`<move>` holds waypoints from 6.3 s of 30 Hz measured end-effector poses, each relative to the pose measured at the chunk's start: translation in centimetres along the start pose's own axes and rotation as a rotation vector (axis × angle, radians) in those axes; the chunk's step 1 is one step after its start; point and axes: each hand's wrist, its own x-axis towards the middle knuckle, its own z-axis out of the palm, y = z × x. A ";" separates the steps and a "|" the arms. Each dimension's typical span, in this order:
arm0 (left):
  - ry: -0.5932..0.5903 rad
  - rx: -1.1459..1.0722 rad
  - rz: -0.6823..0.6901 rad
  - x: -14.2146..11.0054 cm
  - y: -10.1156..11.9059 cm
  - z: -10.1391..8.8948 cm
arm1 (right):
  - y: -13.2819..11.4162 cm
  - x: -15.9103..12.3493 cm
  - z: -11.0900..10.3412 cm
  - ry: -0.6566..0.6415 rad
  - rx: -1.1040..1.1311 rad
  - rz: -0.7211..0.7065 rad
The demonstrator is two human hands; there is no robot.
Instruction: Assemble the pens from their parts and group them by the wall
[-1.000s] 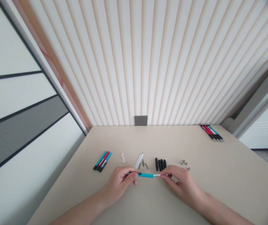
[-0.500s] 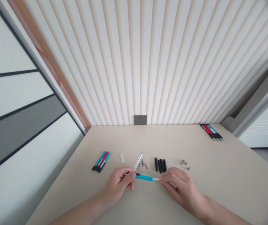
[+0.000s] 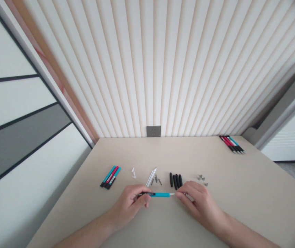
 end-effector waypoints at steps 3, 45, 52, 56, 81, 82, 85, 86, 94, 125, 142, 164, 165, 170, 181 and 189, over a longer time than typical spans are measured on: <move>-0.049 0.074 0.043 0.0 0.2 -0.1 | 0.3 0.1 -0.1 -0.002 -0.035 0.033; -0.087 0.287 0.250 0.2 0.3 -0.2 | 0.5 2.4 1.4 -0.102 -0.376 -0.232; -0.087 0.302 0.254 0.1 0.2 -0.2 | 1.0 2.1 1.4 -0.131 -0.382 -0.255; -0.082 0.307 0.242 0.1 0.3 -0.2 | 0.7 2.3 1.4 -0.125 -0.371 -0.263; 0.148 0.304 0.038 0.9 -0.4 -0.8 | 3.0 1.1 -1.8 0.072 -0.007 0.051; 0.142 0.316 0.041 0.9 -0.4 -0.8 | 2.9 1.1 -1.7 0.063 0.002 0.042; 0.131 0.341 0.042 0.8 -0.6 -0.8 | 2.6 1.1 -1.5 0.049 0.008 0.011; 0.130 0.345 0.041 0.8 -0.6 -0.8 | 2.6 1.1 -1.4 0.050 0.006 0.004; 0.111 0.363 0.055 0.8 -0.8 -0.9 | 2.4 1.2 -1.5 0.040 -0.019 -0.040; 0.104 0.410 0.113 0.6 -0.1 -0.7 | 5.7 1.3 -5.6 0.010 -0.552 0.148; 0.098 0.392 0.061 0.9 -0.2 -0.8 | 6.6 0.6 -6.0 -0.083 -0.443 0.173; 0.106 0.401 0.107 0.5 -0.5 -0.6 | 0.7 1.2 -1.2 -0.014 0.329 0.411; 0.103 0.402 0.111 0.5 -0.5 -0.6 | 0.6 1.1 -1.0 -0.012 0.332 0.415; 0.075 0.383 0.136 0.3 -0.6 -0.7 | 0.8 0.8 -0.4 0.023 0.356 0.417; 0.082 0.332 0.063 0.5 -0.4 -0.6 | 0.7 0.8 -1.1 0.095 0.330 0.415; 0.140 0.211 -0.016 0.8 0.0 -0.6 | 1.4 1.1 -2.0 0.126 0.183 0.364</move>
